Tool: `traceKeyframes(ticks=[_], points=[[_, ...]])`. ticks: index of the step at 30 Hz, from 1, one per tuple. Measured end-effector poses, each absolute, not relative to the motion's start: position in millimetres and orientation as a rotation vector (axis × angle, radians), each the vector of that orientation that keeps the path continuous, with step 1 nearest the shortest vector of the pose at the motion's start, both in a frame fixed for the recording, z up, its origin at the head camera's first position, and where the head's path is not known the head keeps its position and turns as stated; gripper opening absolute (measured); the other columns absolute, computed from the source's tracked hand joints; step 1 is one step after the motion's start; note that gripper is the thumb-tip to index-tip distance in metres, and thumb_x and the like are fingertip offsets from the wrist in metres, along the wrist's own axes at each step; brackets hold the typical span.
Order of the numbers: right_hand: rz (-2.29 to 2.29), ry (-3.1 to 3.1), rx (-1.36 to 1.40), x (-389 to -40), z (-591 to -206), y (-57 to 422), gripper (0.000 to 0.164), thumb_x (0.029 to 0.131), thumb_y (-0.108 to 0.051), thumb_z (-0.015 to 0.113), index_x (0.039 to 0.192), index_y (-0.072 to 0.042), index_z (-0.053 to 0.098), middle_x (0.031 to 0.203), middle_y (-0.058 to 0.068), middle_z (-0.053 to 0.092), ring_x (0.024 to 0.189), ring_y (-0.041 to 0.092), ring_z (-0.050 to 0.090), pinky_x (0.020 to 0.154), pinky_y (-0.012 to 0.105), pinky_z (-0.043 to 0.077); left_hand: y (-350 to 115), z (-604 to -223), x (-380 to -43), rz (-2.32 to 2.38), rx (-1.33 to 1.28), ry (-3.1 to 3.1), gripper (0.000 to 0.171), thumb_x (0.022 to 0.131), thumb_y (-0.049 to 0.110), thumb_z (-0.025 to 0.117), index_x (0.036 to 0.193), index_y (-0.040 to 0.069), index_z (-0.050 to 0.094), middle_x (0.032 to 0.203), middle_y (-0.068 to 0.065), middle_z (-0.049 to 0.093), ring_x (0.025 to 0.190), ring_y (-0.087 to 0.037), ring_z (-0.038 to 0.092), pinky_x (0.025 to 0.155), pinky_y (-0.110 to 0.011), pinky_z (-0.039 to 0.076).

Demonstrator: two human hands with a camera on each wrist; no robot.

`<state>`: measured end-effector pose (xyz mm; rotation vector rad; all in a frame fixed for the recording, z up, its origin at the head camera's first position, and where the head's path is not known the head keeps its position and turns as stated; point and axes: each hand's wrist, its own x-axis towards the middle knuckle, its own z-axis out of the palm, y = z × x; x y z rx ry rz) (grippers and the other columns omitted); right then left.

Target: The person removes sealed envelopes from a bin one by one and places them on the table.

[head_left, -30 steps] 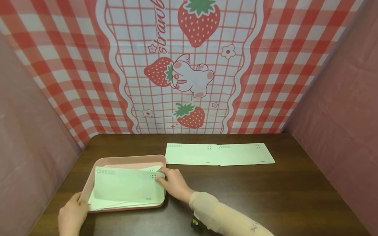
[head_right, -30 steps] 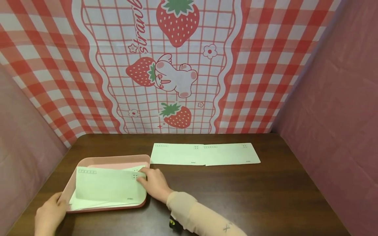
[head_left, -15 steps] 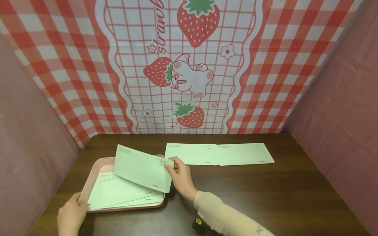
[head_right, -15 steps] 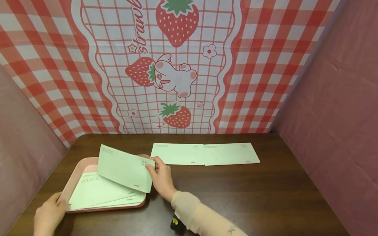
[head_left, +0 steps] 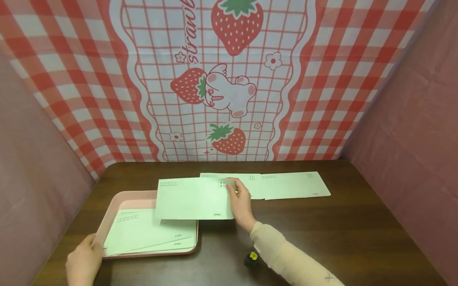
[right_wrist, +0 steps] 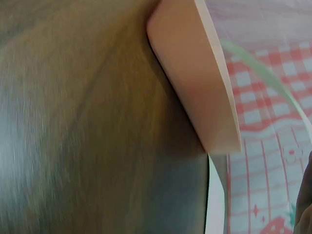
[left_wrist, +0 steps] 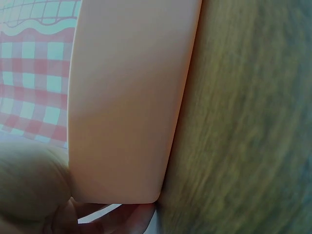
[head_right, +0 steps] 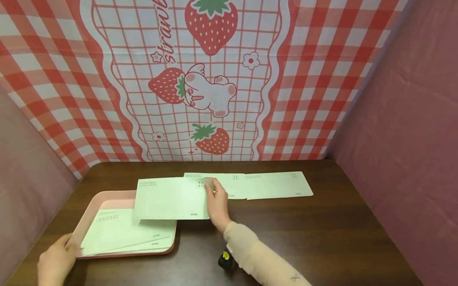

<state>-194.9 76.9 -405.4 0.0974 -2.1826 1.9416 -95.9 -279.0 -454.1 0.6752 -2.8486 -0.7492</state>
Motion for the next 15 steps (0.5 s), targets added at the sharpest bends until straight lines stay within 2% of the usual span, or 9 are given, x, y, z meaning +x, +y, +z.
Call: traceKeyframes(ticks=[7, 15], points=[[1.9, -2.168, -0.027, -217, -423, 113, 0.021, 0.088, -0.019, 0.045, 0.102, -0.009, 0.056, 0.089, 0.011, 0.057, 0.055, 0.014, 0.057, 0.046, 0.03, 0.046, -280, -455, -96, -0.749, 0.678, -2.837, 0.034, 0.084, 0.013, 0.034, 0.113, 0.0, 0.046, 0.106, -0.032, 0.047, 0.089, -0.058, 0.04, 0.064, -0.056, 0.034], [1.758, -2.23, -0.149, -225, -426, 155, 0.02, 0.088, -0.021, 0.044, 0.101, -0.011, 0.055, 0.091, 0.009, 0.057, 0.057, 0.013, 0.056, 0.047, 0.03, 0.046, -280, -454, -95, -0.753, 0.673, -2.814, 0.033, 0.083, 0.012, 0.034, 0.111, -0.001, 0.047, 0.103, -0.033, 0.048, 0.086, -0.058, 0.041, 0.062, -0.055, 0.034]])
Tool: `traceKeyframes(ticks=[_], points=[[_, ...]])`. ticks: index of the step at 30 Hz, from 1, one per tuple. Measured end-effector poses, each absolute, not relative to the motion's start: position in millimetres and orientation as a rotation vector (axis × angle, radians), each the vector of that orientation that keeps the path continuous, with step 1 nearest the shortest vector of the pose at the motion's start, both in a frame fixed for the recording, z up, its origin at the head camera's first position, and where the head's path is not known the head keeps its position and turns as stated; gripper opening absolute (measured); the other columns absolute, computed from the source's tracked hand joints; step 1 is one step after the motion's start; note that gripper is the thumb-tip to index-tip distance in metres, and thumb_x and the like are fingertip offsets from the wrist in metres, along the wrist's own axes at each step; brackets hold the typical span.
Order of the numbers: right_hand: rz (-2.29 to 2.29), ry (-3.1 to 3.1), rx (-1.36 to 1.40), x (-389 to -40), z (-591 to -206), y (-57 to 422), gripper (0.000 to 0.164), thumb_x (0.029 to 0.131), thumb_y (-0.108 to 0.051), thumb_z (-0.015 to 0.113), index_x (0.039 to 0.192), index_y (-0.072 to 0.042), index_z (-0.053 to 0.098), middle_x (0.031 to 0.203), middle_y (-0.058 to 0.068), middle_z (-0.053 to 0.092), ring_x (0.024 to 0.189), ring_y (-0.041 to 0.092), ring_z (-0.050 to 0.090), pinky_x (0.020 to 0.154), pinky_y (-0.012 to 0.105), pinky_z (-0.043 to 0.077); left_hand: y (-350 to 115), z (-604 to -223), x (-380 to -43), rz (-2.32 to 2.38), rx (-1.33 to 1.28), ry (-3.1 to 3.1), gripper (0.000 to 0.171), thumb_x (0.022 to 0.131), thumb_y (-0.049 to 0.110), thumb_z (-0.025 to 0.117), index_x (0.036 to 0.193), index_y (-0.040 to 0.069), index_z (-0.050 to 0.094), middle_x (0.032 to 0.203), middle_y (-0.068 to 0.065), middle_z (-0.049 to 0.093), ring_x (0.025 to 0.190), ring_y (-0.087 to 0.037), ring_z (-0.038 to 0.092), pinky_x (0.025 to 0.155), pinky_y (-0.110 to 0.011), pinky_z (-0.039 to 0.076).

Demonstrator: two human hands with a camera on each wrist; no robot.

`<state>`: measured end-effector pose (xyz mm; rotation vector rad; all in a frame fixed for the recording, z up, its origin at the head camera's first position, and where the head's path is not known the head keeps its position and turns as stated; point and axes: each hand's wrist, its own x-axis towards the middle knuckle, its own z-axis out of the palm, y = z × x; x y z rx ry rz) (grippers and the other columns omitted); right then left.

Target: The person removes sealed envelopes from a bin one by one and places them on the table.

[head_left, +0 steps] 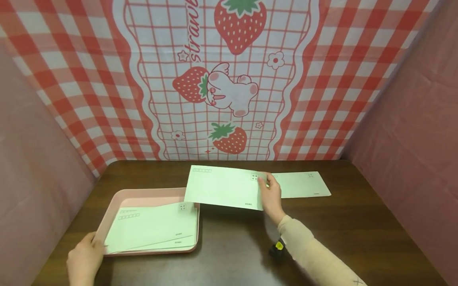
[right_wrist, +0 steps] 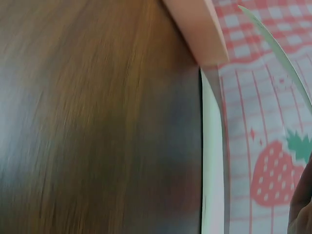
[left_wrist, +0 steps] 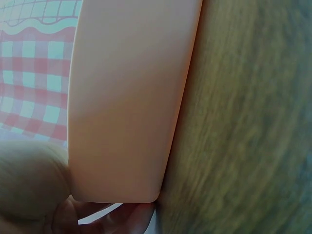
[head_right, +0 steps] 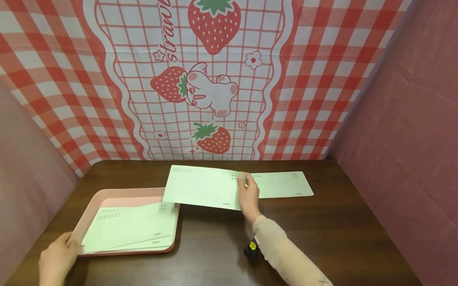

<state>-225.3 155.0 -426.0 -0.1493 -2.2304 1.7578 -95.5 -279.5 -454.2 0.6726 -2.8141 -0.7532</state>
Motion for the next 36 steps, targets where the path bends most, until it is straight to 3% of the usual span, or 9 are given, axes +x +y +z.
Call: traceKeyframes(ticks=[8, 14, 24, 31, 36], points=[[1.61, -2.381, -0.207, -229, -433, 194, 0.024, 0.089, -0.024, 0.043, 0.106, -0.011, 0.053, 0.095, 0.01, 0.057, 0.06, 0.013, 0.052, 0.048, 0.027, 0.045, -279, -452, -96, -0.743, 0.668, -2.836, 0.035, 0.083, 0.011, 0.034, 0.112, -0.004, 0.046, 0.105, -0.034, 0.046, 0.086, -0.057, 0.041, 0.064, -0.056, 0.034], [1.508, -2.486, -0.197, -229, -445, 209, 0.025, 0.088, -0.024, 0.043, 0.106, -0.011, 0.054, 0.098, 0.01, 0.056, 0.074, 0.017, 0.051, 0.055, 0.027, 0.044, -279, -451, -96, -0.753, 0.671, -2.822, 0.034, 0.083, 0.011, 0.034, 0.112, -0.002, 0.046, 0.106, -0.033, 0.047, 0.086, -0.057, 0.042, 0.064, -0.055, 0.034], [1.391, -2.649, -0.112, -220, -460, 201, 0.025, 0.088, -0.027, 0.044, 0.106, -0.014, 0.054, 0.1, 0.009, 0.058, 0.075, 0.019, 0.053, 0.058, 0.028, 0.043, -277, -455, -96, -0.749, 0.67, -2.808, 0.033, 0.083, 0.009, 0.033, 0.111, -0.001, 0.047, 0.105, -0.033, 0.048, 0.085, -0.057, 0.042, 0.063, -0.055, 0.034], [1.349, -2.693, -0.086, -216, -465, 192, 0.032, 0.087, -0.024, 0.046, 0.113, -0.006, 0.049, 0.112, 0.016, 0.053, 0.104, 0.029, 0.049, 0.08, 0.043, 0.041, -278, -457, -95, -0.74, 0.693, -2.779, 0.032, 0.082, 0.009, 0.032, 0.109, -0.001, 0.047, 0.101, -0.033, 0.048, 0.083, -0.057, 0.042, 0.061, -0.055, 0.034], [1.328, -2.705, -0.164, -214, -470, 188, 0.033, 0.087, -0.023, 0.046, 0.115, -0.004, 0.047, 0.111, 0.019, 0.053, 0.1, 0.028, 0.052, 0.077, 0.041, 0.043, -277, -456, -94, -0.74, 0.691, -2.766, 0.031, 0.082, 0.008, 0.033, 0.108, -0.001, 0.048, 0.101, -0.033, 0.049, 0.083, -0.057, 0.042, 0.061, -0.055, 0.033]])
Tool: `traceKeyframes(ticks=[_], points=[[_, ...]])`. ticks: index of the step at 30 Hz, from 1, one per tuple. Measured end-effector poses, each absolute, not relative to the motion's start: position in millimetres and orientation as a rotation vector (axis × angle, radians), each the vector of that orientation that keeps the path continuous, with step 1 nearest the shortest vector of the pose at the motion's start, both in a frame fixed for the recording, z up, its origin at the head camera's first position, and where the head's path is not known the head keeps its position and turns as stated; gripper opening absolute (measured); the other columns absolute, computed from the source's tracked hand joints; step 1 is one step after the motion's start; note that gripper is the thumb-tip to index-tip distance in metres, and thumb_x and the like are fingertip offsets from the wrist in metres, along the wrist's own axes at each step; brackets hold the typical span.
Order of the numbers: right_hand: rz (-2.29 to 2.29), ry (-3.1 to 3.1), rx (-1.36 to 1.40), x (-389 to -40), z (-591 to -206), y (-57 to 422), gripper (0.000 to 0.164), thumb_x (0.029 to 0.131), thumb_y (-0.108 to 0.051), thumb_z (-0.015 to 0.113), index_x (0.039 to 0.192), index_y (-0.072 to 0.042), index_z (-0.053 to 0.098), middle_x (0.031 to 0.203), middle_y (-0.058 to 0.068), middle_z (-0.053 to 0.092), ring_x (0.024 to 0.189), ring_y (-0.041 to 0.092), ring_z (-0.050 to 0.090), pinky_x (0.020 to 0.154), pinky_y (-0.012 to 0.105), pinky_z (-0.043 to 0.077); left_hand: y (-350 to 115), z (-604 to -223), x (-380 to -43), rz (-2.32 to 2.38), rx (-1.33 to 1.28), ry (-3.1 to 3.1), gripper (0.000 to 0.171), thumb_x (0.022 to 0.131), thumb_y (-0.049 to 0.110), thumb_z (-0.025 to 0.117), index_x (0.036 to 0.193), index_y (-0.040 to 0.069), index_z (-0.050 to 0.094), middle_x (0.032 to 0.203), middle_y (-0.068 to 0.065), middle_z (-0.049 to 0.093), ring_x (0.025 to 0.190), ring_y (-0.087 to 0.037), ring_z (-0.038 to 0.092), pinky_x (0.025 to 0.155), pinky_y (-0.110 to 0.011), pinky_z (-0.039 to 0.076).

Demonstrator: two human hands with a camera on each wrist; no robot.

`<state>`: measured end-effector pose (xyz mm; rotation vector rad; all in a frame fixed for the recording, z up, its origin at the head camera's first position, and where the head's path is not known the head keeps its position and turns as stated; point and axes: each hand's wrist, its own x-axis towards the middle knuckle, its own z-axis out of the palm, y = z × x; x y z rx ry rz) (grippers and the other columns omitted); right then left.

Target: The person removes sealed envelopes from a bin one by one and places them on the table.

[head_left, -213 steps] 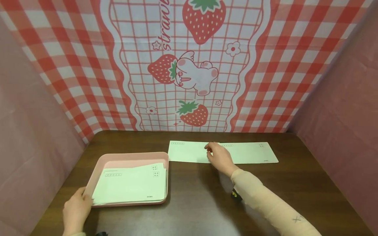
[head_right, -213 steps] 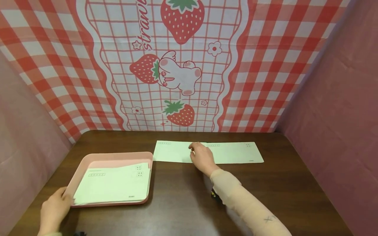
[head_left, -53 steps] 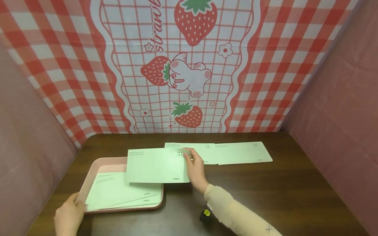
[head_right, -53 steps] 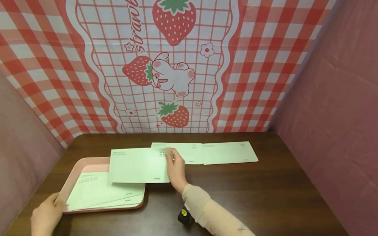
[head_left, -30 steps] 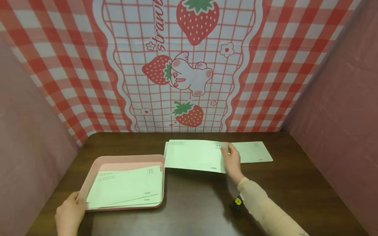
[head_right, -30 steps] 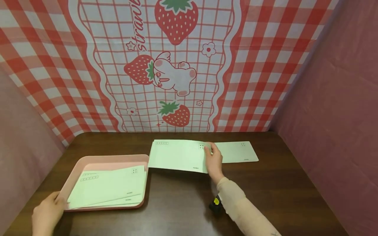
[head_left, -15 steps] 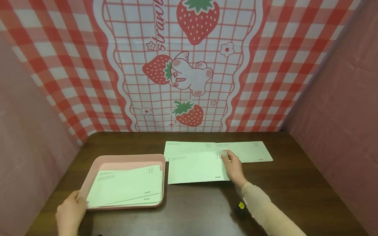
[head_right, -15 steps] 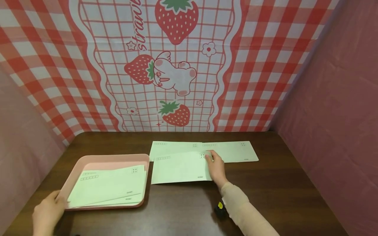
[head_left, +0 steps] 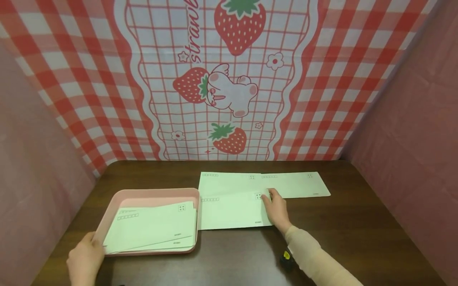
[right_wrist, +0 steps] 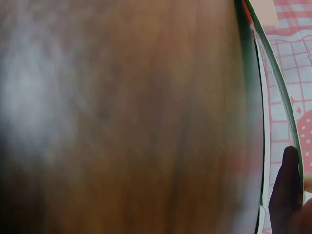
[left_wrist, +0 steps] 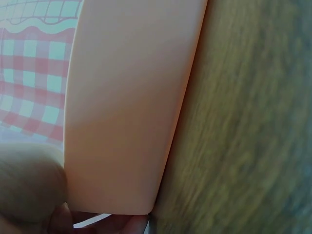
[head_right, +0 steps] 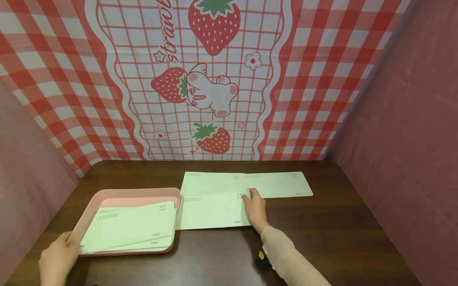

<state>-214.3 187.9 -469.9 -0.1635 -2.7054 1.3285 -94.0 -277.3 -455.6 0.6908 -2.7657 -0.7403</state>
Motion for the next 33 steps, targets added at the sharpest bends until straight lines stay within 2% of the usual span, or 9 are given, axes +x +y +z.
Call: traceKeyframes(ticks=[6, 13, 20, 26, 30, 33], points=[[1.257, -2.715, -0.189, -214, -473, 184, 0.031, 0.086, -0.017, 0.047, 0.114, -0.004, 0.045, 0.112, 0.023, 0.051, 0.104, 0.032, 0.048, 0.079, 0.043, 0.041, -277, -456, -94, -0.752, 0.687, -2.772, 0.032, 0.082, 0.008, 0.034, 0.109, -0.001, 0.048, 0.102, -0.033, 0.048, 0.083, -0.057, 0.042, 0.061, -0.055, 0.033], [1.129, -2.768, -0.13, -212, -474, 182, 0.04, 0.075, -0.006, 0.053, 0.113, -0.002, 0.043, 0.113, 0.024, 0.049, 0.104, 0.035, 0.047, 0.081, 0.044, 0.04, -277, -455, -93, -0.756, 0.695, -2.78, 0.032, 0.081, 0.009, 0.034, 0.109, -0.002, 0.047, 0.102, -0.034, 0.048, 0.084, -0.057, 0.042, 0.061, -0.055, 0.033], [1.006, -2.806, -0.078, -212, -472, 179, 0.039, 0.072, -0.008, 0.059, 0.108, -0.001, 0.045, 0.108, 0.018, 0.05, 0.099, 0.031, 0.048, 0.079, 0.042, 0.039, -277, -454, -93, -0.759, 0.697, -2.791, 0.032, 0.082, 0.009, 0.034, 0.109, -0.002, 0.047, 0.103, -0.034, 0.047, 0.084, -0.057, 0.042, 0.061, -0.055, 0.033], [0.9, -2.869, -0.119, -213, -471, 177, 0.038, 0.071, -0.011, 0.061, 0.105, -0.003, 0.047, 0.102, 0.015, 0.046, 0.083, 0.026, 0.05, 0.066, 0.037, 0.042, -278, -455, -94, -0.759, 0.698, -2.793, 0.031, 0.082, 0.01, 0.035, 0.109, -0.002, 0.047, 0.103, -0.033, 0.047, 0.085, -0.057, 0.042, 0.061, -0.055, 0.034], [0.843, -2.876, -0.129, -214, -470, 176, 0.038, 0.069, -0.013, 0.063, 0.103, -0.004, 0.049, 0.103, 0.014, 0.039, 0.086, 0.024, 0.045, 0.062, 0.036, 0.041, -279, -455, -94, -0.753, 0.696, -2.798, 0.031, 0.082, 0.01, 0.035, 0.109, -0.002, 0.047, 0.103, -0.034, 0.047, 0.084, -0.057, 0.042, 0.061, -0.055, 0.034], [0.796, -2.861, -0.099, -214, -470, 176, 0.038, 0.066, -0.013, 0.065, 0.1, -0.004, 0.05, 0.102, 0.015, 0.038, 0.09, 0.027, 0.041, 0.066, 0.039, 0.039, -279, -455, -94, -0.748, 0.693, -2.792, 0.031, 0.082, 0.01, 0.035, 0.108, -0.002, 0.047, 0.102, -0.034, 0.047, 0.083, -0.057, 0.042, 0.06, -0.055, 0.034]])
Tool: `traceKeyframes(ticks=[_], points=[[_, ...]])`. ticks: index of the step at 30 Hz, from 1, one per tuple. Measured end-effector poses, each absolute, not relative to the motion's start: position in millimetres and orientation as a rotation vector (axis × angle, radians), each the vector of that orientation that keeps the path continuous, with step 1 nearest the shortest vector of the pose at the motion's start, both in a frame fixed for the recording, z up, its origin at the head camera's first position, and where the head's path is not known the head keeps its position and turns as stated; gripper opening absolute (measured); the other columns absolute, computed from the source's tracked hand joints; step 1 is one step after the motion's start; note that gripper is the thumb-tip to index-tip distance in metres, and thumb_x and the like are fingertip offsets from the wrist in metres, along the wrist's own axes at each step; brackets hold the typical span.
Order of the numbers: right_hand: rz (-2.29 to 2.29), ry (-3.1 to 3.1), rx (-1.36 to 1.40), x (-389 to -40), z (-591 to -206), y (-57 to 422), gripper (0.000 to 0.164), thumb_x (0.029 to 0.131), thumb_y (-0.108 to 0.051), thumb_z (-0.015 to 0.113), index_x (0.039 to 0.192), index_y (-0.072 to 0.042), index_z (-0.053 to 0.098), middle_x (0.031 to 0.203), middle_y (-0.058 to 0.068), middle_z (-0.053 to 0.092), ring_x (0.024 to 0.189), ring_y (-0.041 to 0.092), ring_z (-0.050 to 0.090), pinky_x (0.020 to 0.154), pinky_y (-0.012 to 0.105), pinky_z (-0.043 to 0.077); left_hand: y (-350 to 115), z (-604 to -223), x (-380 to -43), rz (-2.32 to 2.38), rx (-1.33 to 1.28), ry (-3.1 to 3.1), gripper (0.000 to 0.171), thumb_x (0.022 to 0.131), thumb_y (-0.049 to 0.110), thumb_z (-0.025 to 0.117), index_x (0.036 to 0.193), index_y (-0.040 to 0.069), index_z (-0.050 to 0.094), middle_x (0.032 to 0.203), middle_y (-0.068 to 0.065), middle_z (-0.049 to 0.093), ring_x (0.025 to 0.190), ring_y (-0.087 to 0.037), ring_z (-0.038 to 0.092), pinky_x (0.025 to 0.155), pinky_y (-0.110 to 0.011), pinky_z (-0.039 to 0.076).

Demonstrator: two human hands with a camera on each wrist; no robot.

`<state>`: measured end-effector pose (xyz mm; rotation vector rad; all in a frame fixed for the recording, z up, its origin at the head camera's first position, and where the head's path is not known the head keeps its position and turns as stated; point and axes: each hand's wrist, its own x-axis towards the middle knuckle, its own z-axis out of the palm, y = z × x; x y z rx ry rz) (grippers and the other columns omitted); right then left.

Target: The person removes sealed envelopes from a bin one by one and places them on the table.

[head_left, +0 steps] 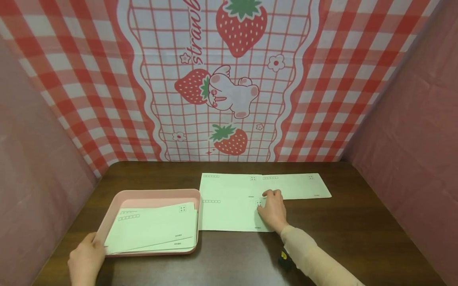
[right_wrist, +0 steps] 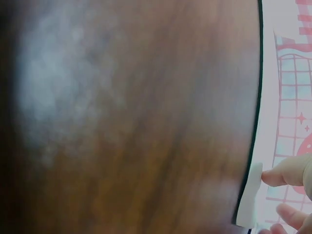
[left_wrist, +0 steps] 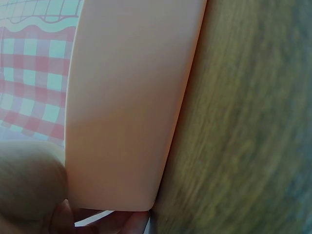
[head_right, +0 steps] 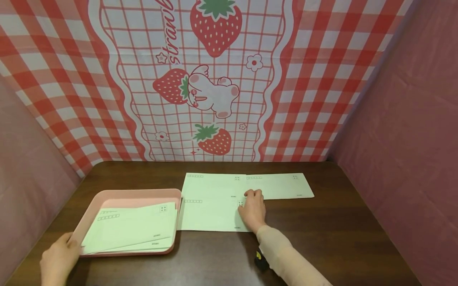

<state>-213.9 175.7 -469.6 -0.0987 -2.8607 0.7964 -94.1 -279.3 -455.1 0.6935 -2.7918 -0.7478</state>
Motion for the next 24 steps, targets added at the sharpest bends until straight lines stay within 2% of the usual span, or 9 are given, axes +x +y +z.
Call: traceKeyframes(ticks=[3, 7, 11, 14, 17, 24], points=[[0.733, -2.862, -0.063, -214, -469, 175, 0.036, 0.065, -0.014, 0.065, 0.098, -0.004, 0.052, 0.098, 0.014, 0.042, 0.09, 0.028, 0.041, 0.071, 0.04, 0.036, -279, -456, -94, -0.747, 0.69, -2.785, 0.031, 0.082, 0.01, 0.035, 0.108, -0.002, 0.047, 0.102, -0.034, 0.047, 0.084, -0.057, 0.042, 0.06, -0.055, 0.034], [0.573, -2.903, 0.019, -214, -469, 174, 0.023, 0.068, -0.015, 0.062, 0.09, -0.008, 0.057, 0.085, 0.007, 0.051, 0.078, 0.024, 0.048, 0.065, 0.038, 0.036, -279, -456, -94, -0.745, 0.68, -2.786, 0.032, 0.082, 0.01, 0.035, 0.109, -0.002, 0.047, 0.102, -0.034, 0.048, 0.084, -0.057, 0.042, 0.06, -0.054, 0.034], [0.427, -2.937, 0.111, -214, -466, 171, 0.01, 0.07, -0.014, 0.058, 0.08, -0.013, 0.061, 0.074, 0.0, 0.054, 0.07, 0.021, 0.051, 0.061, 0.038, 0.037, -280, -455, -95, -0.742, 0.669, -2.785, 0.032, 0.082, 0.01, 0.035, 0.109, -0.003, 0.047, 0.102, -0.034, 0.048, 0.083, -0.057, 0.043, 0.06, -0.054, 0.034], [0.421, -2.922, 0.162, -216, -463, 165, 0.009, 0.071, -0.013, 0.057, 0.078, -0.014, 0.062, 0.073, 0.0, 0.054, 0.068, 0.02, 0.052, 0.059, 0.038, 0.038, -281, -454, -94, -0.736, 0.672, -2.794, 0.032, 0.082, 0.01, 0.034, 0.109, -0.003, 0.047, 0.102, -0.034, 0.048, 0.083, -0.057, 0.043, 0.06, -0.054, 0.034], [0.483, -2.865, 0.219, -218, -455, 151, 0.007, 0.072, -0.013, 0.058, 0.078, -0.014, 0.062, 0.072, -0.001, 0.054, 0.063, 0.016, 0.052, 0.055, 0.033, 0.039, -282, -453, -93, -0.736, 0.677, -2.799, 0.032, 0.082, 0.009, 0.034, 0.109, -0.003, 0.047, 0.102, -0.033, 0.048, 0.083, -0.057, 0.042, 0.061, -0.054, 0.034], [0.632, -2.697, 0.478, -218, -429, 93, 0.008, 0.076, -0.013, 0.056, 0.08, -0.018, 0.061, 0.074, -0.006, 0.056, 0.061, 0.007, 0.051, 0.053, 0.024, 0.039, -280, -455, -93, -0.751, 0.664, -2.791, 0.031, 0.083, 0.01, 0.035, 0.108, -0.002, 0.048, 0.102, -0.032, 0.049, 0.083, -0.057, 0.043, 0.061, -0.053, 0.034]])
